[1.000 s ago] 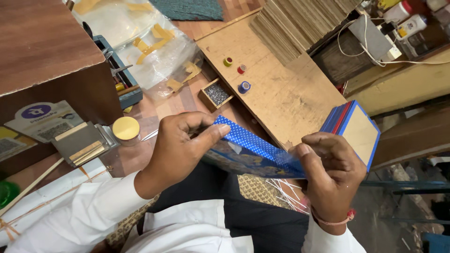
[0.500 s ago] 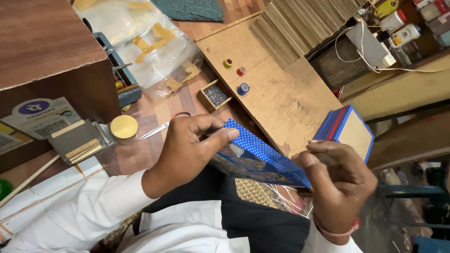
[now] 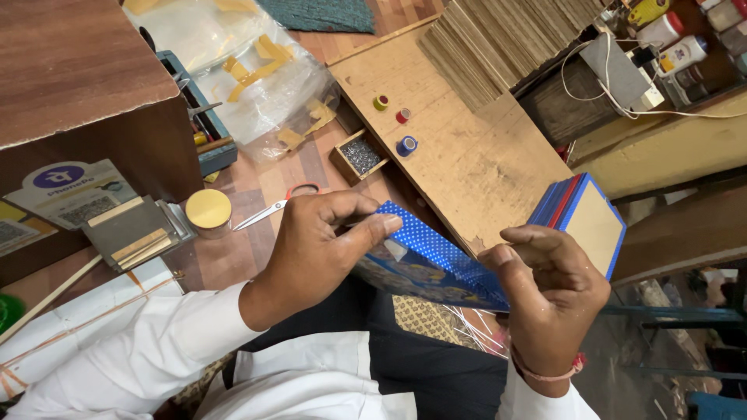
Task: The person assembles picture frames by placing printed images onto cardboard backings, wrapping the edges with blue patterned tape, and securing them with staples. They use scissors to trim tape and a stapler to fasten the edges, then stack the completed frames.
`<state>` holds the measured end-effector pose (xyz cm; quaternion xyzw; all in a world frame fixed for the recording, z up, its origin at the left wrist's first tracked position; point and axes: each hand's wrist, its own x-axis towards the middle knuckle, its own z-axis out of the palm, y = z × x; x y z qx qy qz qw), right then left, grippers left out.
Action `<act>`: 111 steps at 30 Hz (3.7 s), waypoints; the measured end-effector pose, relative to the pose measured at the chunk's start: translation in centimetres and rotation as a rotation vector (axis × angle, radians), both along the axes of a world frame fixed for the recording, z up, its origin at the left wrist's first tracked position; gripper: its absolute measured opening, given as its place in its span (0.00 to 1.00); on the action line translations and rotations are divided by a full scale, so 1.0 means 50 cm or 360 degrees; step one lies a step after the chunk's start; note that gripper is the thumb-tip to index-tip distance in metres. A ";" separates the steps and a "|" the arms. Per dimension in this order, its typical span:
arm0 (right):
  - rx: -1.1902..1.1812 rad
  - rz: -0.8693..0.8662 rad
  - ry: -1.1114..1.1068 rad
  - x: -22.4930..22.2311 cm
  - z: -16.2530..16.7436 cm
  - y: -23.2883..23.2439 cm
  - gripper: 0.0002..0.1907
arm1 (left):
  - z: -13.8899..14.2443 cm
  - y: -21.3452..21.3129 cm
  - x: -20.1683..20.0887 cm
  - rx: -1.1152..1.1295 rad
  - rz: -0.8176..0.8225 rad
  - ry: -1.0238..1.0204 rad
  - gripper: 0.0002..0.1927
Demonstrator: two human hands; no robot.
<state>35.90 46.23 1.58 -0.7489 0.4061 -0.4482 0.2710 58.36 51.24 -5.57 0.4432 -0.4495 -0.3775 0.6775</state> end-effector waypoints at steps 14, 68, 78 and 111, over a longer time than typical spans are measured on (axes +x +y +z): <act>-0.0406 -0.0299 -0.0221 -0.052 0.048 -0.063 0.06 | -0.029 0.002 -0.002 0.0083 0.0030 0.0027 0.06; 0.0792 -0.0585 -0.1340 -0.620 -0.588 -0.413 0.07 | -0.297 -0.634 -0.557 -0.0649 -0.0279 -0.1470 0.23; 0.0692 -0.0698 -0.1440 -0.630 -0.601 -0.402 0.10 | -0.277 -0.717 -0.704 0.0514 -0.1204 -0.1817 0.18; -0.0132 -0.0684 0.0871 -0.526 -0.489 -0.436 0.11 | -0.253 -0.706 -0.616 -0.0223 -0.0151 -0.1337 0.04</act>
